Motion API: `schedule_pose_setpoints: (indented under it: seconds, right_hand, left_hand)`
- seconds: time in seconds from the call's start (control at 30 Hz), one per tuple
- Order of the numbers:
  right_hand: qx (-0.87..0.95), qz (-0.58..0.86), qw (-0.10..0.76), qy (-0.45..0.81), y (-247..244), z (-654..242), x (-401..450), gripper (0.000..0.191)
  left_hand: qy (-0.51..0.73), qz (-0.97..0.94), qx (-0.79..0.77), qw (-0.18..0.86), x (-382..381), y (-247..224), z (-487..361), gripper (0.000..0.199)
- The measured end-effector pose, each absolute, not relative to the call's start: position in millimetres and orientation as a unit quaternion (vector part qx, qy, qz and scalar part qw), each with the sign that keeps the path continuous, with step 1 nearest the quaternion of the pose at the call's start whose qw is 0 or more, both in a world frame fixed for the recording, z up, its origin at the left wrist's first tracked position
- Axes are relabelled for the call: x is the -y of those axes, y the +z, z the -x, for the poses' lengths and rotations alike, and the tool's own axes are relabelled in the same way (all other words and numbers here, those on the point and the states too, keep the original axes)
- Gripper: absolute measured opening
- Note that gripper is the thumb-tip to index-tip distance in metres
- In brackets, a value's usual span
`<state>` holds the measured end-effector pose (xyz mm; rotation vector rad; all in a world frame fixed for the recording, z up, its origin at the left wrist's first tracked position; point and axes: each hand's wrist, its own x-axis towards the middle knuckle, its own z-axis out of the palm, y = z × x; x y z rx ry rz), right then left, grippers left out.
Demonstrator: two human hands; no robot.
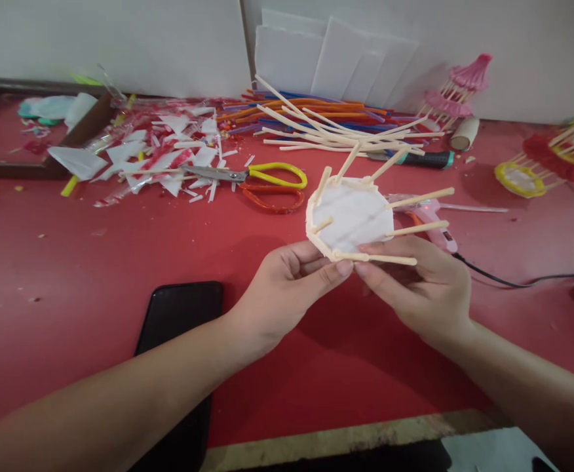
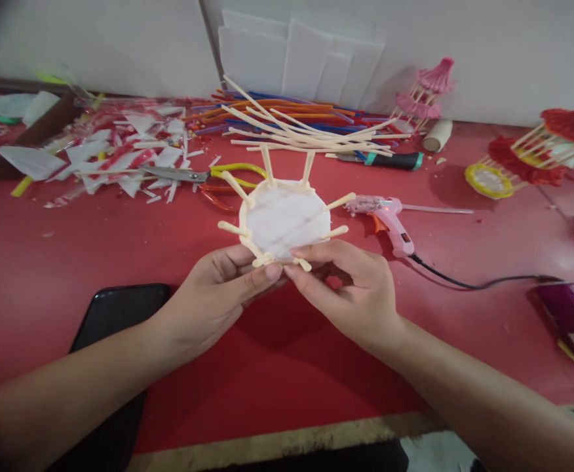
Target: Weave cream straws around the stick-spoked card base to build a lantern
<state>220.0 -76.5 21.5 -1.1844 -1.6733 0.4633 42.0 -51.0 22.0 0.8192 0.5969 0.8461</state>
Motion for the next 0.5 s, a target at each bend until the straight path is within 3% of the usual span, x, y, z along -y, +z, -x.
schedule_pose_setpoints:
  seconds: [0.5]
  right_hand:
    - [0.750, 0.497, 0.428, 0.092, 31.2, -225.0, 76.3, 0.012]
  left_hand:
    - [0.418, -0.371, -0.355, 0.749, 52.6, 23.9, -43.8, 0.015]
